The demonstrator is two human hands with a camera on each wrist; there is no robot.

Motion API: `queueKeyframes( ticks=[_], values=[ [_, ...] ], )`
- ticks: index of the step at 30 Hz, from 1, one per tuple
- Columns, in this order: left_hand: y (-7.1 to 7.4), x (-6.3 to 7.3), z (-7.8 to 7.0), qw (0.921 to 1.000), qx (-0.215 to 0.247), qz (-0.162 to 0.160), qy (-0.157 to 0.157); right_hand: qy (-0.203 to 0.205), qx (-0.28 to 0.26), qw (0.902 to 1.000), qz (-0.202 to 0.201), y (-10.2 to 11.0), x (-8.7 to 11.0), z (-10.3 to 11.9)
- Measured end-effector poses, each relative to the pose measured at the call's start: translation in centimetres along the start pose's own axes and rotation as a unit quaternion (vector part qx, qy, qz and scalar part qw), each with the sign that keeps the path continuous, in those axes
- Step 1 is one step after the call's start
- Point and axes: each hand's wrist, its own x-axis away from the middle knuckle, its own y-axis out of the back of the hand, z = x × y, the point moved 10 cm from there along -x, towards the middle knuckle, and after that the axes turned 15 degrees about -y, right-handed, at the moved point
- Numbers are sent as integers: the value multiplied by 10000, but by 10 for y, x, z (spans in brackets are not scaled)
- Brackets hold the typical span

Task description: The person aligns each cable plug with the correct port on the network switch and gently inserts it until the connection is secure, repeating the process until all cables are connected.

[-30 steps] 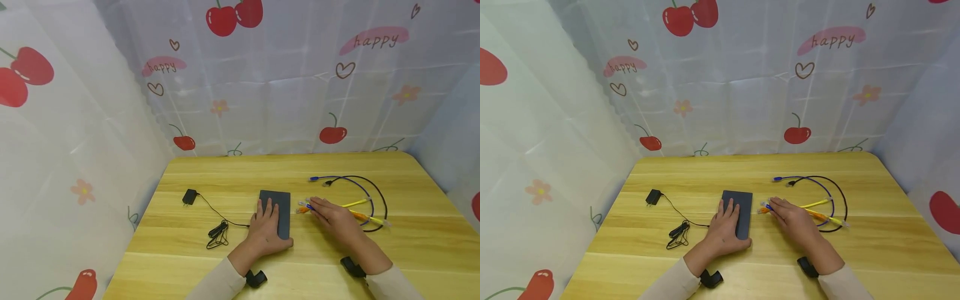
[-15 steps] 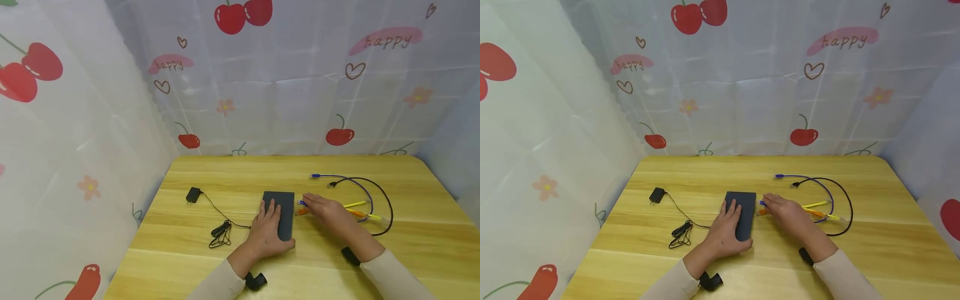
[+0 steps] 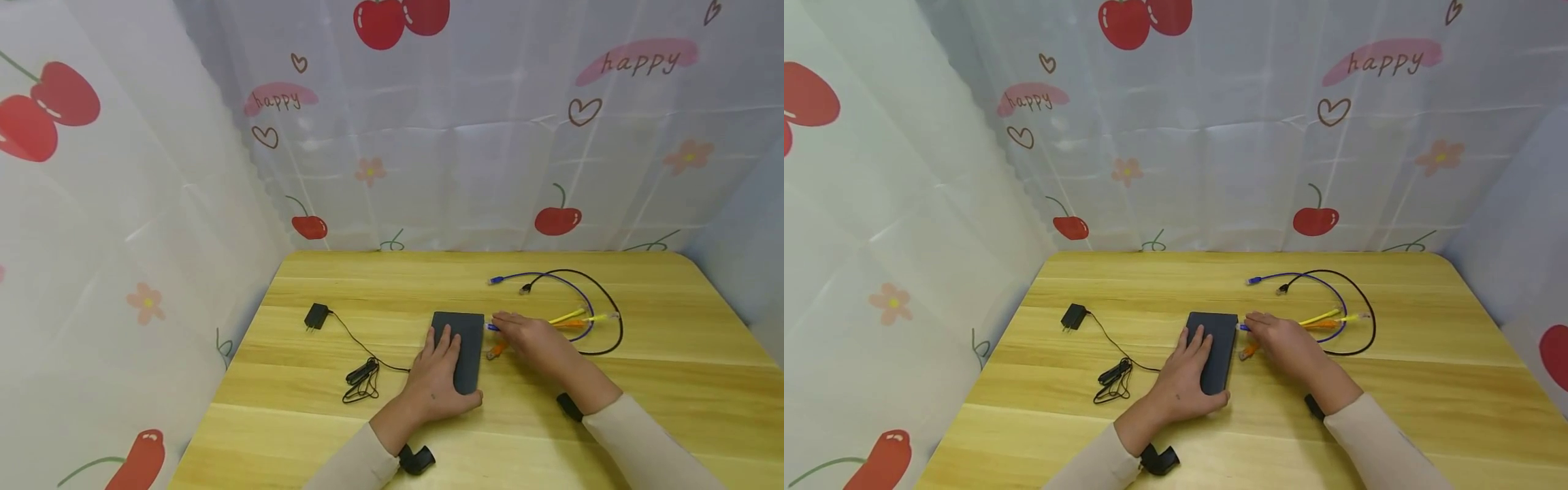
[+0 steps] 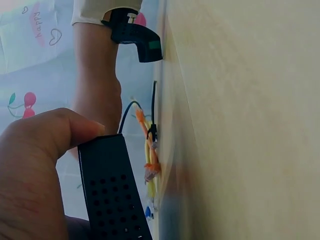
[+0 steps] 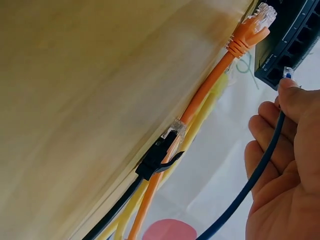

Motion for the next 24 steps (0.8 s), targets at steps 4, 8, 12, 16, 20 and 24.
queueKeyframes(
  ticks=[4,8,12,16,20,24],
  values=[
    [-1,1,0,10000,38,31,-11,-34,-23,10000,-72,-1,-3,0],
    [-1,1,1,10000,64,72,-22,-115,-38,9999,2,-3,-5,-2],
    [-1,1,1,10000,38,76,-48,-185,-66,9997,109,-5,-6,-4],
    [0,2,1,10000,-21,48,-81,-216,-75,9996,177,-7,-8,-4],
    [1,3,1,10000,16,18,-69,-203,-72,9996,193,-7,-8,-4],
    [2,4,3,9999,103,37,-10,-117,-61,9998,113,-6,-9,-2]
  ],
)
